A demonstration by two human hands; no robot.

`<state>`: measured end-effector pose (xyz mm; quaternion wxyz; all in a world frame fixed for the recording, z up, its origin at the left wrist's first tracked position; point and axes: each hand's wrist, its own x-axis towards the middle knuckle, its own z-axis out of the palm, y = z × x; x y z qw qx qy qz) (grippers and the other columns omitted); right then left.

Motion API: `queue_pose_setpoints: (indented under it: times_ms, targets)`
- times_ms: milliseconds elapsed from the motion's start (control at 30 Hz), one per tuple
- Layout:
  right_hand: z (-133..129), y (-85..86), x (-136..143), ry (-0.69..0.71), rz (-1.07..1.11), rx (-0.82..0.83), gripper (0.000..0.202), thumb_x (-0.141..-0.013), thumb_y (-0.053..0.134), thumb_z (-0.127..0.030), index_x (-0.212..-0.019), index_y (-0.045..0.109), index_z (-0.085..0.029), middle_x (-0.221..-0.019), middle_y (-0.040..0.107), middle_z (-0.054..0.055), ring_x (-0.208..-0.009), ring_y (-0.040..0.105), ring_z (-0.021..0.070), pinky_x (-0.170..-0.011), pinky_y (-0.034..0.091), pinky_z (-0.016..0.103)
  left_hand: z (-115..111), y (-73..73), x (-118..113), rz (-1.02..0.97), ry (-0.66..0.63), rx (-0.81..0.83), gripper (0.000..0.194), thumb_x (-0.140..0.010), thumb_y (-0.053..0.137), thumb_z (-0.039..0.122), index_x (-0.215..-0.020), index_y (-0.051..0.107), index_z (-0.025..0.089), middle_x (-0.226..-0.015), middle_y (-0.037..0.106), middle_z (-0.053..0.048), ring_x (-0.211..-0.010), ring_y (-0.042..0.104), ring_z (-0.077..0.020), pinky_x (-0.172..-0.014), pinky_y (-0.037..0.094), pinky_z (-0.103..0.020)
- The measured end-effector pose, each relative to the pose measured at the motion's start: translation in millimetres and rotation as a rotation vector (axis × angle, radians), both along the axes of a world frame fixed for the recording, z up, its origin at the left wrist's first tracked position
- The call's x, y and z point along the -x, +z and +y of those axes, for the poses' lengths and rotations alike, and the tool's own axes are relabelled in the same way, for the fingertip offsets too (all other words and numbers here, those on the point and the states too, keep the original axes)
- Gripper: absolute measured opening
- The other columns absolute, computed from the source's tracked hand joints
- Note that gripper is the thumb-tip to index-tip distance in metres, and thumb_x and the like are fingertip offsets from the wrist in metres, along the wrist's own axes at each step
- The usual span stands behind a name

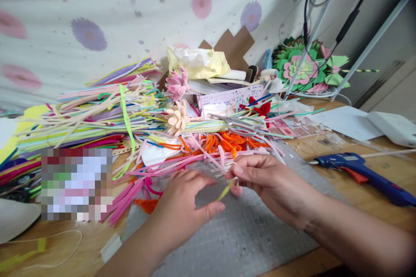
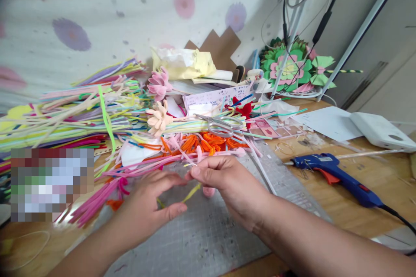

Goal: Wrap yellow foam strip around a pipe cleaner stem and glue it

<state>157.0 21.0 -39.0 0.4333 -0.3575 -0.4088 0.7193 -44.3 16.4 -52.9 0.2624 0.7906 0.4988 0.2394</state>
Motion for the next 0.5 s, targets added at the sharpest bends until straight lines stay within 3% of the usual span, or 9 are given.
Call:
queue_pose_setpoints:
  times_ms: [100,167,233,333,400,500]
  targets:
    - [-1,-1.6,3,-0.034,-0.008,-0.01,0.02,-0.067,0.076,-0.037,-0.068,0.072,-0.017,-0.068,0.061,0.001,-0.058,0.047,0.0107,-0.06,0.037,0.027,-1,-0.3,0,-0.04,-0.006,-0.052,0.024,-0.074,0.069,0.039,-0.096,0.075,0.031,-0.106,0.067,-0.008,-0.103,0.052,-0.0322,-0.091,0.032,-0.044]
    - [-3,-2.1,7,-0.058,-0.024,-0.042,0.02,-0.069,0.075,-0.037,-0.068,0.072,-0.017,-0.068,0.059,0.0,-0.06,0.047,0.0106,-0.06,0.037,0.025,-5,-1.0,-3,-0.239,0.066,-0.01,0.017,-0.077,0.068,0.032,-0.092,0.074,0.029,-0.101,0.067,-0.007,-0.1,0.054,-0.0284,-0.09,0.036,-0.041]
    - [-6,-2.7,14,-0.092,-0.015,-0.092,0.019,-0.069,0.076,-0.037,-0.065,0.073,-0.019,-0.072,0.059,0.0,-0.069,0.05,0.0114,-0.065,0.038,0.024,-11,-3.2,-10,-0.574,0.132,0.152,0.022,-0.075,0.071,0.028,-0.097,0.07,0.029,-0.096,0.067,-0.004,-0.092,0.057,-0.023,-0.083,0.041,-0.035]
    - [-12,-5.0,29,-0.061,0.029,-0.133,0.02,-0.07,0.075,-0.037,-0.064,0.072,-0.018,-0.076,0.058,0.001,-0.074,0.052,0.0121,-0.067,0.041,0.022,-18,-9.2,-21,-1.034,0.024,0.514,0.039,-0.068,0.078,0.029,-0.104,0.063,0.028,-0.088,0.065,-0.001,-0.077,0.057,-0.0162,-0.068,0.045,-0.027]
    - [-15,-7.0,37,0.003,0.063,-0.105,0.022,-0.072,0.073,-0.039,-0.068,0.071,-0.017,-0.074,0.056,0.0,-0.06,0.051,0.0098,-0.055,0.041,0.022,-20,-13.2,-26,-1.141,-0.047,0.62,0.045,-0.065,0.081,0.029,-0.105,0.062,0.025,-0.082,0.064,0.0,-0.069,0.057,-0.0134,-0.06,0.045,-0.023]
    - [-16,-8.2,41,0.052,0.139,-0.051,0.027,-0.073,0.071,-0.043,-0.069,0.068,-0.016,-0.08,0.055,0.0,-0.043,0.048,0.0061,-0.043,0.039,0.023,-20,-16.0,-25,-1.089,-0.018,0.67,0.029,-0.07,0.077,0.034,-0.092,0.066,0.018,-0.064,0.063,0.0,-0.055,0.056,-0.011,-0.049,0.043,-0.02]
